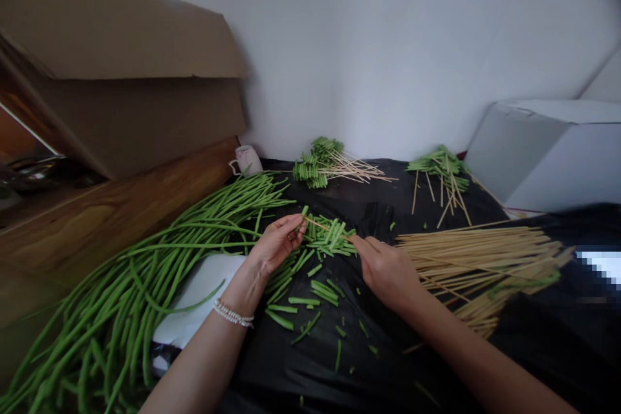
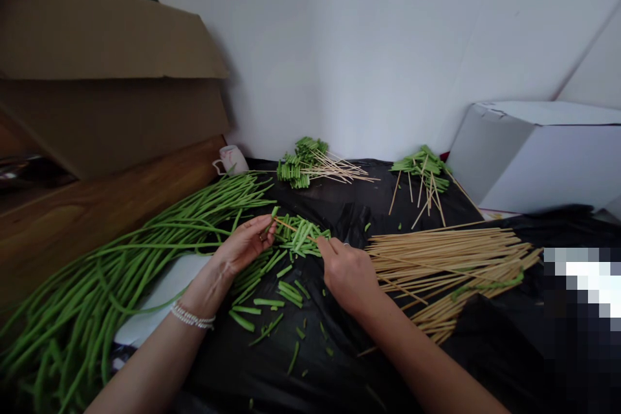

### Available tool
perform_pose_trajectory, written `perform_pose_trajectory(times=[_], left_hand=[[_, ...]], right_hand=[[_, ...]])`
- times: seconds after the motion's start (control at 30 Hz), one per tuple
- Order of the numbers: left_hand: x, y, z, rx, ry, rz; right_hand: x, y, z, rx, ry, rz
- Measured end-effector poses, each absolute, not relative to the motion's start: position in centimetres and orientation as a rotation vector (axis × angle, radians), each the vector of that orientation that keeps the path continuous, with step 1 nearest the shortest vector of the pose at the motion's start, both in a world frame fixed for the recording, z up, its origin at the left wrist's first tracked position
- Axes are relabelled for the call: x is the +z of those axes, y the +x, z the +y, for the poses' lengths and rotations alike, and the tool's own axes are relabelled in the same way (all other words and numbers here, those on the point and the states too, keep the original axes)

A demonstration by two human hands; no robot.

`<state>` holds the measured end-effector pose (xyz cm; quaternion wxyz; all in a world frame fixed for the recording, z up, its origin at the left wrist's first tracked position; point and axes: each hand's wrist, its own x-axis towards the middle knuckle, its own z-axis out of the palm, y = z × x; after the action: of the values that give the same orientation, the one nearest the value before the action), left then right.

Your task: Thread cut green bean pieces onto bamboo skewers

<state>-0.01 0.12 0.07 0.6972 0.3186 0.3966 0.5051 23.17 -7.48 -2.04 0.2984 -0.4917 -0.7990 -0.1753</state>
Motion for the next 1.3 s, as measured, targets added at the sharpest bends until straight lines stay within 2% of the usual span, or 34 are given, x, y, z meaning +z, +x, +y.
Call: perform_pose_trajectory(times=[0.43, 0.6, 0.77, 0.97, 1.1, 1.3], left_hand=[[-0.5, 0.7, -0.3, 1.058, 0.79, 0.887], [-0.9, 2.2, -1.5, 0.93, 0.856, 0.904], [-0.8, 2.5, -1.6, 0.979, 0.97, 0.909], [-0.8, 1.1, -0.5, 1.073, 1.493, 1.168], [-1.3, 1.1, -0.4, 0.964, 1.973, 1.317], [-1.3, 2.1, -1.8, 0.713, 2.549, 1.141]], right_hand=[[-2.2, 22.9, -7.7, -0.443, -1.371, -2.161], [-2.0, 22.2, -7.9, -0.416, -1.375, -2.21], [-1.8, 22.3, -7.9, -0.461, -1.359, -2.2], [-1.7, 24.0, -7.1, -0.496, -1.423, -2.072], [-1.6, 24.3, -6.9, -0.505, -1.432, -2.064], [-1.5, 24.1, -7.0, -0.483, -1.454, -2.066]])
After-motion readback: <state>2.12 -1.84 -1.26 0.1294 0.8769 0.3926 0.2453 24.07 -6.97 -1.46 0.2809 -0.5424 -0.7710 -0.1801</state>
